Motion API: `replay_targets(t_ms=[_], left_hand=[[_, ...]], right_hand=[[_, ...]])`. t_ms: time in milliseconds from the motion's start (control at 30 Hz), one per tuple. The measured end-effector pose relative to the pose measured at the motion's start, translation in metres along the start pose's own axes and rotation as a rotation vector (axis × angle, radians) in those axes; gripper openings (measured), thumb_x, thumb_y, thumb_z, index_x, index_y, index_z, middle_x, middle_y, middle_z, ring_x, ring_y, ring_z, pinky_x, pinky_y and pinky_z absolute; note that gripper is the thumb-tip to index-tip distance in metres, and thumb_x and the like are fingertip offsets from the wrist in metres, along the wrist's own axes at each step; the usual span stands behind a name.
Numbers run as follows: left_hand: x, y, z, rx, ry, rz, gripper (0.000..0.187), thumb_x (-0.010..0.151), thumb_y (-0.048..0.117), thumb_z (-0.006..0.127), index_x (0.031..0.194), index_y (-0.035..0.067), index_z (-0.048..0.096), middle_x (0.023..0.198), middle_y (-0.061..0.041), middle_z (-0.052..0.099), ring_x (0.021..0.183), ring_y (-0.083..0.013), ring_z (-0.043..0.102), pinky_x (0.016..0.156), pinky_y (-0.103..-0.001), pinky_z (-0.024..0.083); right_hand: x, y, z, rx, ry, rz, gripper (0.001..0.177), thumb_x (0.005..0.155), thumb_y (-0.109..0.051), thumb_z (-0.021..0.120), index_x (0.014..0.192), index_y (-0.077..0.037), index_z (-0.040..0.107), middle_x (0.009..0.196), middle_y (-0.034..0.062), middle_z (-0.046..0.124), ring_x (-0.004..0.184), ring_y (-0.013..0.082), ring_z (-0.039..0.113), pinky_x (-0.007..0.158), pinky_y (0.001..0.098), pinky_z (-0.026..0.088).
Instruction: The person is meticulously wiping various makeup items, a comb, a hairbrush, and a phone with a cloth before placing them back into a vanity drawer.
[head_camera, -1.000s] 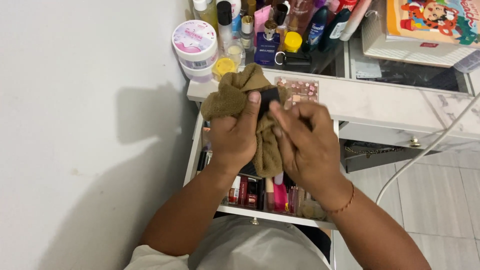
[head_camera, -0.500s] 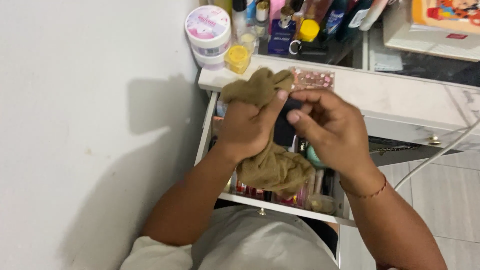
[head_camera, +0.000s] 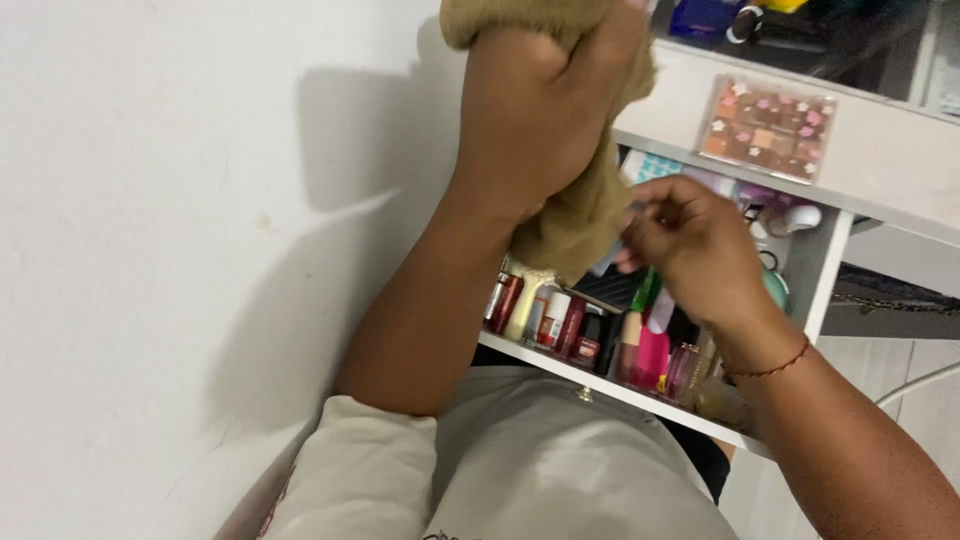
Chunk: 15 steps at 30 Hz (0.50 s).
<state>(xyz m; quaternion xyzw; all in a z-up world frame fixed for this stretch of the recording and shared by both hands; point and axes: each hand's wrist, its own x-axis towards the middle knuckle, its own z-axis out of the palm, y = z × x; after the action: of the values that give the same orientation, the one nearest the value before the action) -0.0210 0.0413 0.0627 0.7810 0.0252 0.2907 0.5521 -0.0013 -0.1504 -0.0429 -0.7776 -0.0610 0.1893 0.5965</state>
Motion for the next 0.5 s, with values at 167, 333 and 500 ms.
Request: replay_targets(t_ms=[167, 333, 500], left_hand=[[0.016, -0.007, -0.003, -0.002, 0.107, 0.309, 0.036, 0.099, 0.023, 0.049, 0.077, 0.017, 0.022, 0.065, 0.003, 0.024, 0.064, -0.0101, 0.025, 0.061, -0.038, 0.023], [0.016, -0.007, -0.010, -0.108, 0.081, 0.366, 0.035, 0.101, 0.019, 0.047, 0.074, 0.013, 0.026, 0.062, 0.002, 0.027, 0.063, -0.0116, 0.025, 0.063, -0.038, 0.021], [0.018, -0.005, -0.016, -0.143, 0.084, 0.342, 0.035, 0.101, 0.020, 0.048, 0.074, 0.014, 0.028, 0.063, 0.003, 0.029, 0.063, -0.0105, 0.029, 0.062, -0.036, 0.025]], right_hand=[[-0.006, -0.012, 0.040, -0.459, -0.301, 0.254, 0.018, 0.100, -0.013, 0.063, 0.101, -0.010, 0.081, 0.086, 0.0079, 0.088, 0.075, 0.0167, 0.086, 0.073, 0.0312, 0.064], [-0.007, 0.005, 0.078, -0.465, -0.410, 0.287, 0.017, 0.102, -0.023, 0.068, 0.102, -0.007, 0.073, 0.086, 0.0109, 0.086, 0.077, 0.0188, 0.085, 0.077, 0.0335, 0.067], [-0.004, 0.020, 0.097, -0.483, -0.427, 0.181, 0.014, 0.103, -0.018, 0.069, 0.096, -0.008, 0.075, 0.086, 0.0072, 0.084, 0.070, 0.0171, 0.075, 0.066, 0.0354, 0.055]])
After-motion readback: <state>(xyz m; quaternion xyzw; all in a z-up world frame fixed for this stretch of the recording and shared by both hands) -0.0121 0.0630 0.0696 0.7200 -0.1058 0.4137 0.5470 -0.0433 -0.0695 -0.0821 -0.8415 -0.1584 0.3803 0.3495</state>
